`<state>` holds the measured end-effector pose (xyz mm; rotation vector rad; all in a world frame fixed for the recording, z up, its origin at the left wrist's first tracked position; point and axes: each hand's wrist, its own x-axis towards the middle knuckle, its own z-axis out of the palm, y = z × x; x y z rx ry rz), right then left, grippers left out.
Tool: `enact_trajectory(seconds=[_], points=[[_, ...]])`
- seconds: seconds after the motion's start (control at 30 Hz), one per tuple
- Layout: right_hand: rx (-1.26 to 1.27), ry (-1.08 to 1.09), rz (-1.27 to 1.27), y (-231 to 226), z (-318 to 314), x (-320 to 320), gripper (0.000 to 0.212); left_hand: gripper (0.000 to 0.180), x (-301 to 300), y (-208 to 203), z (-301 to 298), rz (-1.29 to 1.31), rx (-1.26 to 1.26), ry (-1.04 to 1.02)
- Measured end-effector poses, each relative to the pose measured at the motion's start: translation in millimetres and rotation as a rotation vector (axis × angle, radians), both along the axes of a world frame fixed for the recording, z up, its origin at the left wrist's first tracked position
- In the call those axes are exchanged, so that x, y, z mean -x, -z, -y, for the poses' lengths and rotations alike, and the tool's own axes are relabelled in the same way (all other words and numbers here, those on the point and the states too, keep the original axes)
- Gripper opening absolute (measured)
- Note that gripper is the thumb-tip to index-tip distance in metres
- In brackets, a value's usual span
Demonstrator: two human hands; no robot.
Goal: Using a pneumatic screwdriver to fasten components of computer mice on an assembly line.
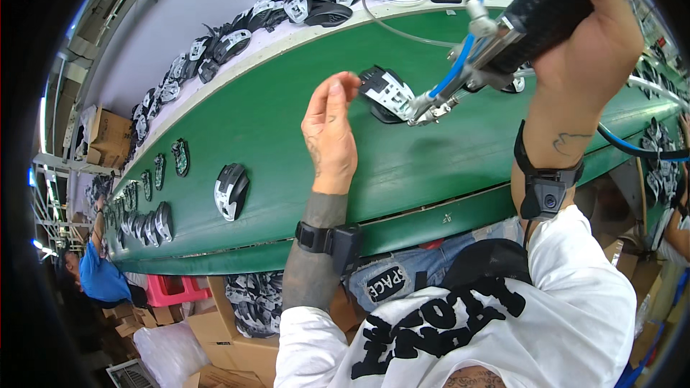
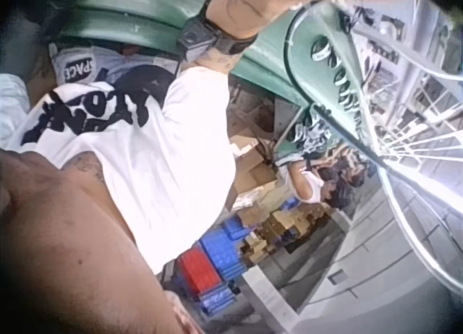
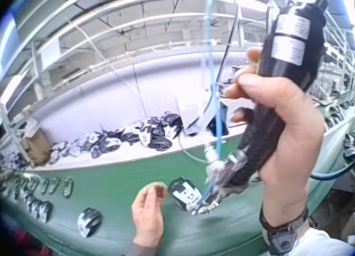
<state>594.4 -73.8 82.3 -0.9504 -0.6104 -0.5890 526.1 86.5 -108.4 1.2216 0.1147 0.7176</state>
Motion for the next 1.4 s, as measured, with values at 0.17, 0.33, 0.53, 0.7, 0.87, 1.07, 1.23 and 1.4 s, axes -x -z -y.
enact_trajectory(seconds=[0.17, 0.33, 0.53, 0.7, 0.87, 1.07, 1.23, 1.4], points=[[0.013, -0.276, 0.159, 7, 19, -25, 0.038, 0.015, 9, -20, 7, 0.173, 0.376, 0.375], [0.018, -0.156, 0.02, 2, 6, -9, 0.038, 0.013, 12, -19, 11, 0.176, 0.382, 0.539], [-0.03, -0.448, -0.058, -2, 24, -15, 0.032, 0.021, 10, -19, 12, 0.158, 0.464, 0.711], [0.06, -0.198, 0.175, 10, 13, -19, 0.026, 0.024, 12, -15, 14, 0.163, 0.514, 0.801], [-0.05, -0.499, 0.247, 16, 18, -39, 0.024, 0.028, 11, -13, 17, 0.21, 0.523, 0.873], [-0.04, -0.448, -0.029, 2, 23, -20, 0.03, 0.028, 6, -11, 21, 0.23, 0.506, 0.915], [0.01, -0.413, 0.032, 3, 17, -15, 0.034, 0.019, 22, -23, 21, 0.076, 0.33, 0.715], [0.201, -0.38, 0.269, 37, 41, -78, 0.032, 0.024, 43, -40, 2, -0.304, -0.626, 0.469]])
